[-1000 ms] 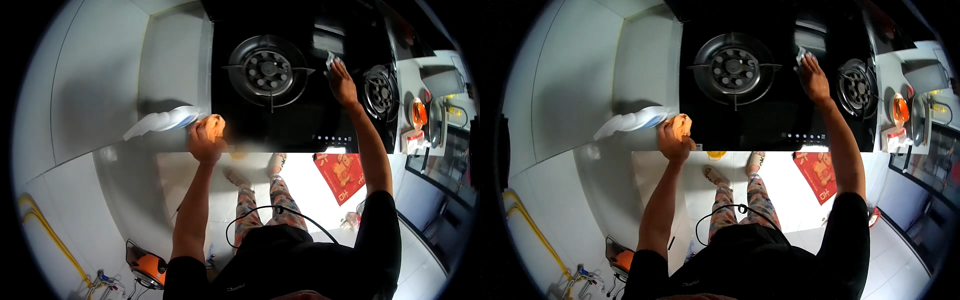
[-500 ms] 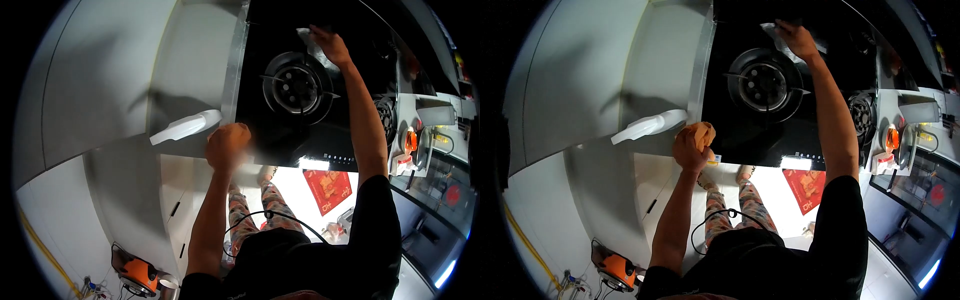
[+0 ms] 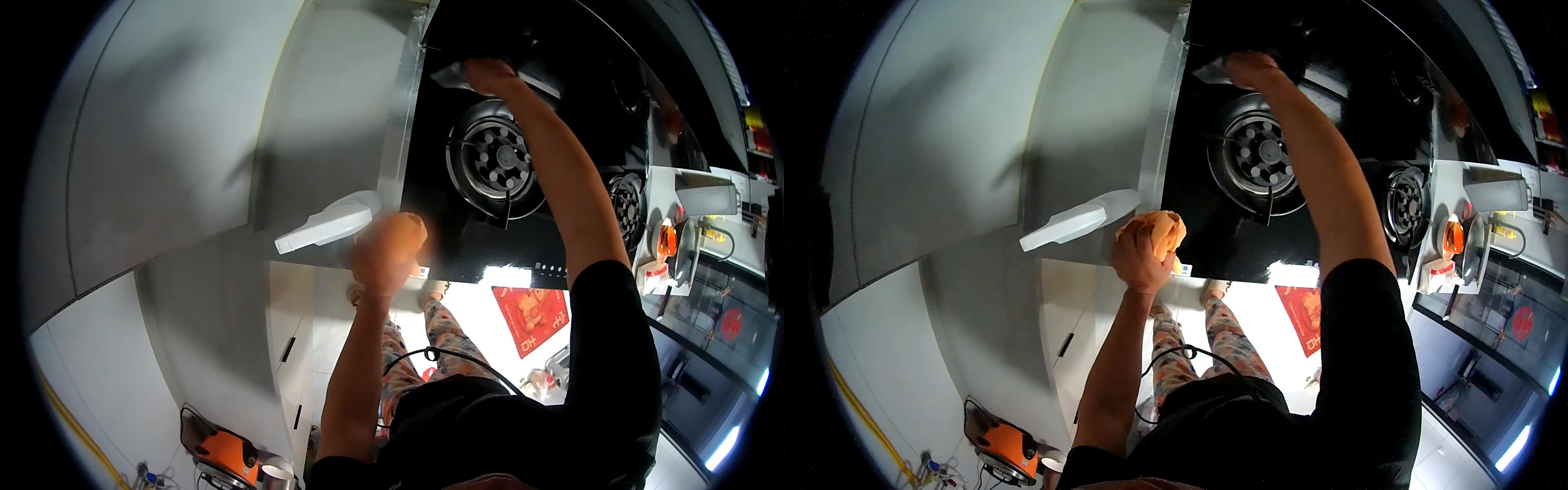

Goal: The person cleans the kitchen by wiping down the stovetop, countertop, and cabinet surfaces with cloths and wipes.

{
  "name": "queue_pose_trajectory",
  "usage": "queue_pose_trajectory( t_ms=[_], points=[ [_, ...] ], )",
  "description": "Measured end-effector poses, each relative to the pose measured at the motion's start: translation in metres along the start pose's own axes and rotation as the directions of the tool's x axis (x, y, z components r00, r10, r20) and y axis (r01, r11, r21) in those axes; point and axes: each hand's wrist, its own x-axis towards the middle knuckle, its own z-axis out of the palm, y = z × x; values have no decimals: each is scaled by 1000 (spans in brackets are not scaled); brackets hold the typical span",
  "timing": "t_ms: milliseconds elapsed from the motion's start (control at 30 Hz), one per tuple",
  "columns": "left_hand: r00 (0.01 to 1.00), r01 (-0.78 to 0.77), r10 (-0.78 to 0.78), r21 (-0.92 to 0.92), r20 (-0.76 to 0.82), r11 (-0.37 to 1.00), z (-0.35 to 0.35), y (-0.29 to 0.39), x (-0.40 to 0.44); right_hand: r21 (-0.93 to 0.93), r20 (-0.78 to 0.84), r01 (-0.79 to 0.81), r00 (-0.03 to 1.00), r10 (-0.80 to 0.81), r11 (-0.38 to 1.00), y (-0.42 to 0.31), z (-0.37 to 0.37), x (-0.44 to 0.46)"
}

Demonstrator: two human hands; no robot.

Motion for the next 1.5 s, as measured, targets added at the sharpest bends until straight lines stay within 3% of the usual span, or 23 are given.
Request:
queue_pose_trajectory(
  t_ms=[33,100,167,200,267,367,400,467,500,567,667,700,733,833,1000,1033,1100,1167,1200,1300,1400,1433,1500],
  points=[
    [1000,-1,1,-4,3,1000,1,-1,-4,23,-56,108,993,-106,994,-16,-2,6],
    [998,51,-50,-5,34,999,2,0,-7,339,67,-28,998,6,940,-78,-27,-10],
    [1000,-7,7,-57,-6,998,-2,3,2,199,-394,307,895,-210,931,-109,-9,-14],
    [999,-21,19,-66,-28,998,-2,3,4,188,-406,295,892,-199,937,-106,-19,-12],
    [1000,6,-7,-51,-12,999,1,4,-5,140,-115,151,984,-136,979,-104,-24,-15],
    [998,59,-59,-28,-17,998,9,-4,-9,-37,0,-86,996,86,996,-43,-33,-23],
    [999,41,-42,-33,-29,999,7,-3,-5,-3,-173,-263,950,258,965,-36,-17,-25],
    [998,-8,8,14,-58,1000,8,-2,-12,-173,-267,-263,940,211,949,-38,5,-24],
    [998,-11,12,15,-58,1000,10,-1,-9,-169,-54,-141,989,134,975,-40,-19,-31],
    [997,-7,8,18,-74,1000,9,-2,-11,-70,32,-159,986,162,985,-61,-39,-23],
    [995,-54,54,6,-79,999,5,0,-4,160,-135,-175,971,197,972,-92,-36,-5],
    [995,-67,67,4,-78,998,4,1,-1,82,-65,-125,989,130,989,-110,-41,-14],
    [997,-63,63,-9,-41,998,2,2,1,-262,-15,34,999,-39,965,-120,-31,-22],
    [998,-61,61,-35,-22,997,2,2,0,-176,194,232,961,-198,957,-126,-33,-39],
    [1000,9,-9,76,10,997,4,0,-9,107,50,-121,992,116,987,-42,-39,-15],
    [999,-38,39,34,-29,999,5,-2,-4,13,-90,-55,994,56,998,-39,-34,-14],
    [995,-88,87,-14,-54,996,3,-2,-11,-58,-16,7,1000,-8,998,-61,-36,-17],
    [999,11,-13,38,35,999,9,-4,-12,173,-14,98,995,-97,980,-88,-21,-12],
    [995,-101,100,-44,-19,994,-2,4,3,232,4,150,988,-155,961,-100,-13,-6],
    [998,-43,42,-29,-43,999,3,4,-1,129,83,280,953,-292,951,-119,-20,-34],
    [1000,-23,24,-41,5,999,4,2,-4,-58,-155,214,963,-220,975,-87,-14,-19],
    [1000,-18,19,-56,17,998,5,1,-3,137,-13,37,999,-35,990,-75,-33,-20],
    [999,-12,12,-7,41,1000,5,0,-7,59,-10,8,1000,-7,998,-53,-37,-15]
  ],
)
